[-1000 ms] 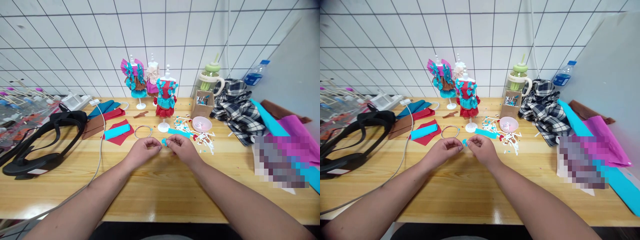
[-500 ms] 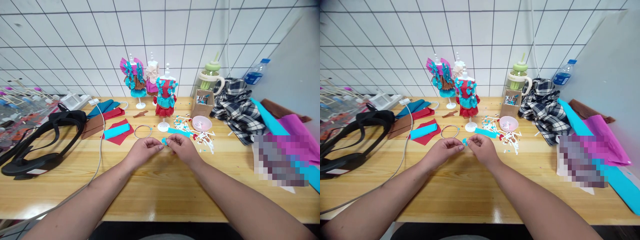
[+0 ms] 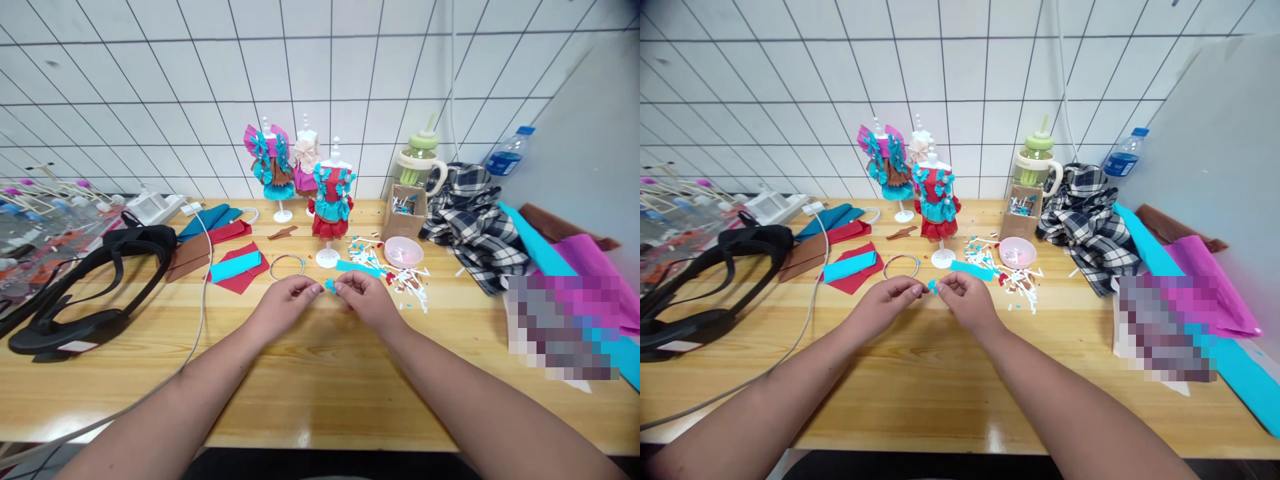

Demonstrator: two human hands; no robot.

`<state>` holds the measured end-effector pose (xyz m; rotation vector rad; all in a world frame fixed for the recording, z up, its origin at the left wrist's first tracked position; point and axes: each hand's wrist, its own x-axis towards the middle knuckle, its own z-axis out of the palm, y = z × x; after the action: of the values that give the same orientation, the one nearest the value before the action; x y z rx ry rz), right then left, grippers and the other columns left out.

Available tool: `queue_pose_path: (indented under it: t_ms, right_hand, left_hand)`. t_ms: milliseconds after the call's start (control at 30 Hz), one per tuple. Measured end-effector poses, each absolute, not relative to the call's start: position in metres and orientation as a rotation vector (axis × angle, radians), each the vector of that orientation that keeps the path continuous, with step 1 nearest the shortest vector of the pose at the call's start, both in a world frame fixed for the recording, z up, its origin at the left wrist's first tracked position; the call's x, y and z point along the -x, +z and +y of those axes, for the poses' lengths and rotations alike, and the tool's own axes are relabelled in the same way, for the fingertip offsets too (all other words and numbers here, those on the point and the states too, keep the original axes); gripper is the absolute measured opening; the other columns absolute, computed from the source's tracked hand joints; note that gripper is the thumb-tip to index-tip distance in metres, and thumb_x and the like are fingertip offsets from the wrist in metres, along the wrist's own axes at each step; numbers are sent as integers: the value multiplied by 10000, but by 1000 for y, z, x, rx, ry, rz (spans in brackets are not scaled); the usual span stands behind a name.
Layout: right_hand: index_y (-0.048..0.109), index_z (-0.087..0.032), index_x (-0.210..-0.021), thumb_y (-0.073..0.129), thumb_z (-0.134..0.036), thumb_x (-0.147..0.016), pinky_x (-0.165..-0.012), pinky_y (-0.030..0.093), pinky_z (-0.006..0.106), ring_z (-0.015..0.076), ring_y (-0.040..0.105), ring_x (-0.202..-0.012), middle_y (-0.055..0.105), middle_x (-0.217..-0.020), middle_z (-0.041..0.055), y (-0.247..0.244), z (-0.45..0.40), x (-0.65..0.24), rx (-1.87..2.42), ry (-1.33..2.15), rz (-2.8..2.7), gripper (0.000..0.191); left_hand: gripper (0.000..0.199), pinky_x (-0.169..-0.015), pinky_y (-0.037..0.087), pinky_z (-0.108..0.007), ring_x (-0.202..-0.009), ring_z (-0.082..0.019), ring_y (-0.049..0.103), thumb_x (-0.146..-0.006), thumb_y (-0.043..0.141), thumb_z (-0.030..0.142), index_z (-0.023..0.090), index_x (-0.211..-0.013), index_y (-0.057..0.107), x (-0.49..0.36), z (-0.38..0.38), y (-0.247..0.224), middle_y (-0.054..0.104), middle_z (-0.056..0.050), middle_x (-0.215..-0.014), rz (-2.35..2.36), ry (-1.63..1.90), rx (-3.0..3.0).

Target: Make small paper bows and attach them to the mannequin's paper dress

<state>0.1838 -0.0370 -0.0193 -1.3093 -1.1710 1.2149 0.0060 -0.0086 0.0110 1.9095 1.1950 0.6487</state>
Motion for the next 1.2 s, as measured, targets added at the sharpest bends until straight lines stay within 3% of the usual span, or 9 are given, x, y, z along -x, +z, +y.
queue_pose_path:
  t_ms: [367,633,833,967,1200]
  right_hand:
    - [650,-192,-836,666,-426,-702,-473,438,236,110,483,-544,587,-669,-12,-17,-41,-180,1286,1329,-1182,270]
    - [624,-174,-750,629,-378,-722,-478,398,223,88,450,-492,544,-592,-37,-16,-39,-182,1333,1288,-1257,206]
    - [680,-184,-796,611,-310,-774,-558,390,219,101,518,-580,641,-675,-18,-17,-41,-185,1411,1033,-1581,145]
    - [702,-189,-795,613,-306,-787,-557,384,215,105,536,-585,656,-669,-16,-17,-43,-184,1420,981,-1640,147]
    - [724,-193,-784,613,-322,-785,-554,398,224,115,547,-556,643,-598,-17,-18,-43,-184,1456,987,-1618,171]
  left_hand:
    - [196,-722,480,-284,-760,-187,640,-749,635,366,174,-748,675,-6,-9,12,710,-27,-771,1232,757,-1842]
    - [184,-760,478,-295,-779,-186,635,-763,614,351,181,-750,682,-4,-9,12,704,-26,-806,1213,670,-2001]
    - [283,-844,468,-302,-912,-194,635,-773,615,340,195,-1008,677,-1,-8,13,706,-34,-943,1119,599,-1999]
    - [176,-799,470,-286,-834,-180,640,-775,616,332,183,-827,691,-5,-10,13,715,-26,-873,1150,607,-1979]
    - [169,-754,453,-282,-785,-169,613,-775,606,338,178,-776,659,-5,-8,9,689,-18,-807,1155,610,-1951]
